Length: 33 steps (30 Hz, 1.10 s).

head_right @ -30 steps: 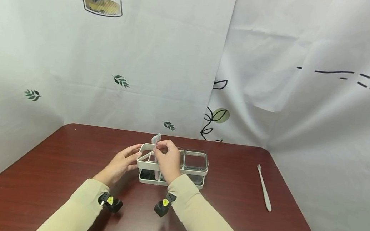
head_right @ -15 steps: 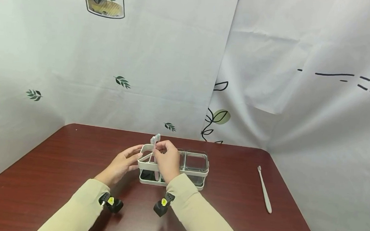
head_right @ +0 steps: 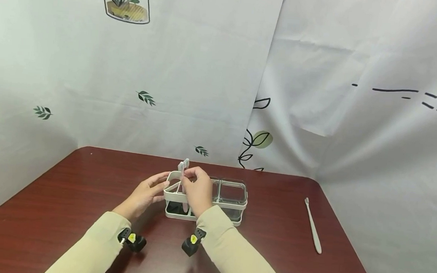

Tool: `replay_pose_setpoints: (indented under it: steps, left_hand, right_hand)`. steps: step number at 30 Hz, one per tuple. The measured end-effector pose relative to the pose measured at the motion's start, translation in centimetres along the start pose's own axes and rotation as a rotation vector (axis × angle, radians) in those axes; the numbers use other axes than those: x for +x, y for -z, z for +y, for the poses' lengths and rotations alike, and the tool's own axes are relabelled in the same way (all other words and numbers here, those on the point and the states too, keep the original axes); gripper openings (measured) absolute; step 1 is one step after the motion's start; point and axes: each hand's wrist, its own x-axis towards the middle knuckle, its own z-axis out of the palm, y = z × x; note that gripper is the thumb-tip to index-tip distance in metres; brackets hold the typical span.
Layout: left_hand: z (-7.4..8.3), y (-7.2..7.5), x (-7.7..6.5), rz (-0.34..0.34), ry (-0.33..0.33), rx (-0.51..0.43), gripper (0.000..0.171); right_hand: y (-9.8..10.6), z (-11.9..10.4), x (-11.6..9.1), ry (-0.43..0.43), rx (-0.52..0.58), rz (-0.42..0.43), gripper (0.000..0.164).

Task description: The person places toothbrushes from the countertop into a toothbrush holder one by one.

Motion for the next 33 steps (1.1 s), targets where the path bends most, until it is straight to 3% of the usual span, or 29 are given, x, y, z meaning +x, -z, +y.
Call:
replay_pose_setpoints:
  steps: [20, 29, 33]
  left_hand:
    - [0.0, -0.2, 0.4, 0.005, 0.007, 0.009, 0.047]
    - [0.2, -0.2, 0.4, 0.011, 0.02, 0.011, 0.049]
    - [0.1, -0.3, 0.6, 0.008, 0.026, 0.019, 0.049]
  right_hand:
    - [2.6, 0.5, 0.2, 0.057, -0.019, -0.06, 0.023]
    - [5.1, 0.7, 0.4, 0.12, 0.027, -0.104, 0.035]
    - [6.7, 1.2, 0.5, 0.11, 0.034, -0.144, 0.039]
